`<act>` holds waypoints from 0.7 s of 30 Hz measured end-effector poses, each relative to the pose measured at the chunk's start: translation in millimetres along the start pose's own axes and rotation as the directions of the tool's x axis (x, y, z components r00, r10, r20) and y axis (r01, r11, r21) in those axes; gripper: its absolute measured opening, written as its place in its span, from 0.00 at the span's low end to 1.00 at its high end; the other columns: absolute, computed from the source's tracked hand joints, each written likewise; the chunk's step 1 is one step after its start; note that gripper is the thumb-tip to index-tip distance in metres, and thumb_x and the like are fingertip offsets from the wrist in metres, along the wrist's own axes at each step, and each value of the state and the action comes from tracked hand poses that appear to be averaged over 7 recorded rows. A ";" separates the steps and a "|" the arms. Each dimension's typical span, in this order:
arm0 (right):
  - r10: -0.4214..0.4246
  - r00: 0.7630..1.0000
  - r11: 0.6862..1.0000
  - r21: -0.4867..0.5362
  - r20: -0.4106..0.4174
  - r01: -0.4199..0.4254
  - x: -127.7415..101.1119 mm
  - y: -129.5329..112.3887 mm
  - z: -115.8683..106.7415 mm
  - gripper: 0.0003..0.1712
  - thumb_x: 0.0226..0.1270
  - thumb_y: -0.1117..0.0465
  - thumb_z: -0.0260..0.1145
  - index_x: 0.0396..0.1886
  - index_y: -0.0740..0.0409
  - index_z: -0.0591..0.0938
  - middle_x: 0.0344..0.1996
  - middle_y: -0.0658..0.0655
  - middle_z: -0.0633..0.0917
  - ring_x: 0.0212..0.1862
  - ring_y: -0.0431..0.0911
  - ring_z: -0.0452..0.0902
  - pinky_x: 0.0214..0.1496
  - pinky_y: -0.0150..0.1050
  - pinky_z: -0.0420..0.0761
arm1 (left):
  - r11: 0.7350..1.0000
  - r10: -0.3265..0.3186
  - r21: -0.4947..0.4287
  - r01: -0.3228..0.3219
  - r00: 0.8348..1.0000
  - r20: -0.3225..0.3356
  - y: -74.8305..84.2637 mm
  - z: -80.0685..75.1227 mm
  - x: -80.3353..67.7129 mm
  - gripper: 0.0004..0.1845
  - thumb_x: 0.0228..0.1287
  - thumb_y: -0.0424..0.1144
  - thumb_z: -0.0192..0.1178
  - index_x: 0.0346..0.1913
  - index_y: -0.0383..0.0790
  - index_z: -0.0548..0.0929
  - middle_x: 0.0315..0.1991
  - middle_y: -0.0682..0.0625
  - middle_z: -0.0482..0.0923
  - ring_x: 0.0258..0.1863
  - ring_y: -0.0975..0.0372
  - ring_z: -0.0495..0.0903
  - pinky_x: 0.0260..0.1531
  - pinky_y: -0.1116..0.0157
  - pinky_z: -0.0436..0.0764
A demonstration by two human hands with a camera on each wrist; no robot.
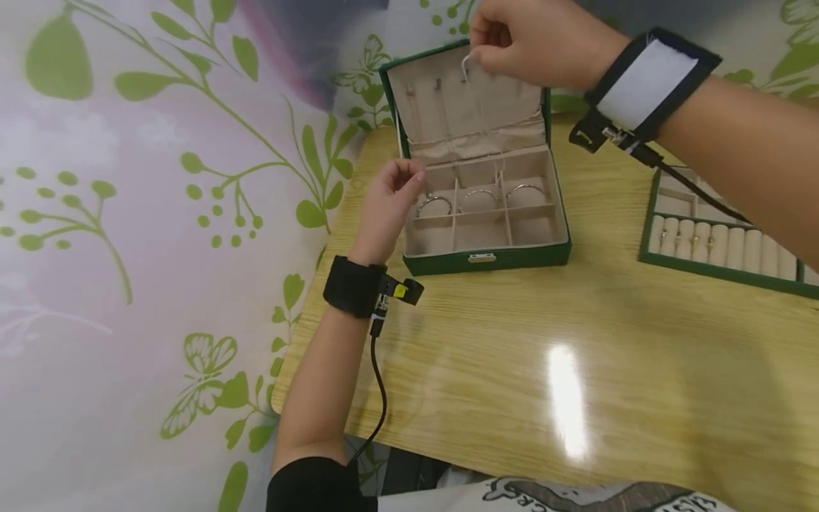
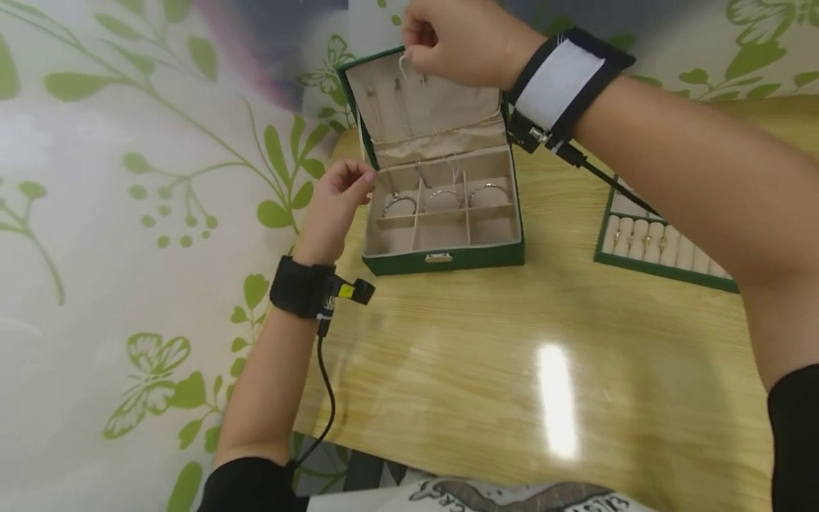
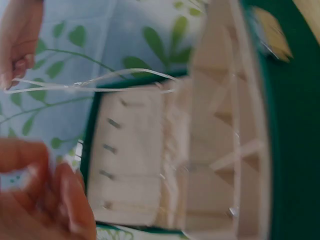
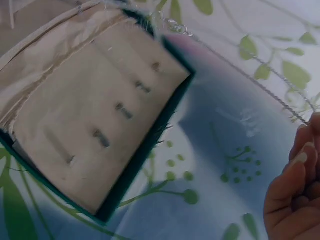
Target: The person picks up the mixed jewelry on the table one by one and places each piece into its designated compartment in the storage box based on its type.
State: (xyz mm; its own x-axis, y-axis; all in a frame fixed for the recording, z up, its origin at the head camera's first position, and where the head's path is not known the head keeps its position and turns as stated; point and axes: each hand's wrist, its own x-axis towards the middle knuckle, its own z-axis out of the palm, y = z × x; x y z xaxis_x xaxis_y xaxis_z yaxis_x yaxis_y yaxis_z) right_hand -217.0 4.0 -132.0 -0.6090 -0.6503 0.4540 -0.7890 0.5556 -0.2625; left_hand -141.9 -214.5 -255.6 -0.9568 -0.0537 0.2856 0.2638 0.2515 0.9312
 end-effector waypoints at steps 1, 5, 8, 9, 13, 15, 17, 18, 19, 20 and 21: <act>0.010 1.000 1.000 0.005 0.005 -0.010 3.2 3.2 2.0 0.13 0.73 0.61 0.51 0.42 0.68 0.75 0.34 0.59 0.75 0.32 0.45 0.63 0.35 0.36 0.62 | 0.998 -0.034 0.059 0.035 0.999 -0.015 -5.0 -0.8 0.7 0.09 0.69 0.35 0.54 0.47 0.33 0.74 0.39 0.48 0.73 0.36 0.61 0.71 0.37 0.68 0.71; 0.042 0.999 0.999 0.016 0.001 -0.042 18.0 16.5 13.8 0.13 0.73 0.61 0.50 0.43 0.68 0.75 0.34 0.59 0.75 0.31 0.45 0.64 0.35 0.36 0.63 | 0.940 -0.170 0.289 0.184 0.983 -0.072 -27.5 -1.2 3.7 0.20 0.69 0.37 0.53 0.60 0.32 0.66 0.55 0.41 0.66 0.53 0.55 0.68 0.50 0.63 0.71; 0.084 0.996 0.996 0.014 -0.024 -0.084 27.9 27.4 26.2 0.14 0.73 0.62 0.49 0.41 0.69 0.76 0.34 0.60 0.76 0.31 0.46 0.64 0.36 0.39 0.63 | 0.891 -0.266 0.362 0.273 0.961 -0.070 -47.9 4.0 6.4 0.30 0.70 0.38 0.53 0.68 0.30 0.54 0.64 0.35 0.57 0.64 0.50 0.61 0.61 0.59 0.65; 0.107 0.994 0.994 0.010 -0.035 -0.106 29.8 31.3 30.5 0.14 0.73 0.62 0.49 0.41 0.69 0.77 0.33 0.61 0.76 0.30 0.46 0.65 0.36 0.39 0.63 | 0.879 -0.289 0.379 0.288 0.956 -0.058 -55.3 6.8 6.8 0.33 0.70 0.38 0.53 0.69 0.29 0.51 0.66 0.34 0.56 0.66 0.49 0.59 0.63 0.58 0.63; 0.202 0.977 0.979 0.018 -0.061 -0.202 32.5 47.1 49.8 0.15 0.73 0.61 0.48 0.40 0.68 0.78 0.34 0.62 0.77 0.31 0.47 0.66 0.36 0.41 0.64 | 0.883 -0.329 0.358 0.302 0.944 0.016 -77.6 19.5 2.6 0.34 0.70 0.34 0.52 0.71 0.29 0.48 0.69 0.34 0.53 0.69 0.49 0.56 0.66 0.56 0.60; 0.246 0.967 0.969 0.034 -0.072 -0.244 31.9 53.6 58.2 0.16 0.73 0.61 0.48 0.40 0.68 0.78 0.36 0.63 0.78 0.32 0.48 0.67 0.37 0.42 0.65 | 0.895 -0.307 0.357 0.269 0.950 0.051 -85.5 24.5 -0.3 0.32 0.70 0.30 0.48 0.71 0.29 0.48 0.69 0.34 0.55 0.68 0.49 0.59 0.63 0.55 0.65; 0.274 0.957 0.962 0.044 -0.095 -0.271 32.3 59.2 64.7 0.17 0.73 0.61 0.48 0.41 0.69 0.78 0.39 0.65 0.79 0.35 0.50 0.69 0.39 0.44 0.66 | 0.896 -0.268 0.384 0.222 0.961 0.069 -90.6 27.7 -2.2 0.30 0.69 0.24 0.42 0.71 0.29 0.48 0.68 0.35 0.56 0.67 0.49 0.60 0.63 0.56 0.65; 0.285 0.952 0.958 0.046 -0.111 -0.282 32.6 61.5 66.8 0.17 0.73 0.62 0.48 0.40 0.70 0.79 0.40 0.65 0.79 0.36 0.52 0.69 0.39 0.44 0.66 | 0.889 -0.253 0.412 0.202 0.965 0.072 -92.6 28.6 -2.6 0.30 0.67 0.22 0.39 0.71 0.29 0.47 0.68 0.34 0.56 0.67 0.50 0.60 0.63 0.57 0.65; 0.299 0.947 0.954 0.044 -0.122 -0.295 33.4 63.8 68.6 0.17 0.74 0.62 0.48 0.40 0.70 0.79 0.40 0.66 0.79 0.37 0.53 0.70 0.40 0.45 0.66 | 0.881 -0.235 0.438 0.179 0.969 0.076 -94.2 29.4 -2.7 0.31 0.66 0.20 0.37 0.71 0.29 0.47 0.68 0.34 0.56 0.67 0.50 0.61 0.63 0.57 0.65; 0.305 0.943 0.952 0.039 -0.136 -0.302 34.5 65.7 70.0 0.17 0.74 0.62 0.48 0.40 0.70 0.79 0.41 0.66 0.79 0.38 0.54 0.70 0.40 0.45 0.67 | 0.871 -0.223 0.464 0.163 0.972 0.077 -95.2 30.0 -2.7 0.31 0.64 0.19 0.35 0.71 0.28 0.47 0.68 0.34 0.56 0.67 0.50 0.61 0.63 0.58 0.65; 0.310 0.939 0.951 0.029 -0.150 -0.309 35.2 67.4 71.5 0.17 0.74 0.62 0.48 0.40 0.70 0.79 0.40 0.66 0.80 0.38 0.54 0.71 0.40 0.46 0.67 | 0.850 -0.215 0.504 0.151 0.974 0.071 -95.6 30.2 -2.8 0.32 0.63 0.18 0.35 0.71 0.27 0.46 0.69 0.34 0.55 0.69 0.51 0.58 0.66 0.60 0.60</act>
State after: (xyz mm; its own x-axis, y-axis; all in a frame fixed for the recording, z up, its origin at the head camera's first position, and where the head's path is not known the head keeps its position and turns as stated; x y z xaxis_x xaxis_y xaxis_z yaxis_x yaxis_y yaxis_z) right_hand -297.4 -18.5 -194.6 -0.8040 -0.3611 0.4724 -0.5642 0.7141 -0.4144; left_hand -168.1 -209.1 -352.3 -0.9973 -0.0382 0.0620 0.0183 0.6927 0.7209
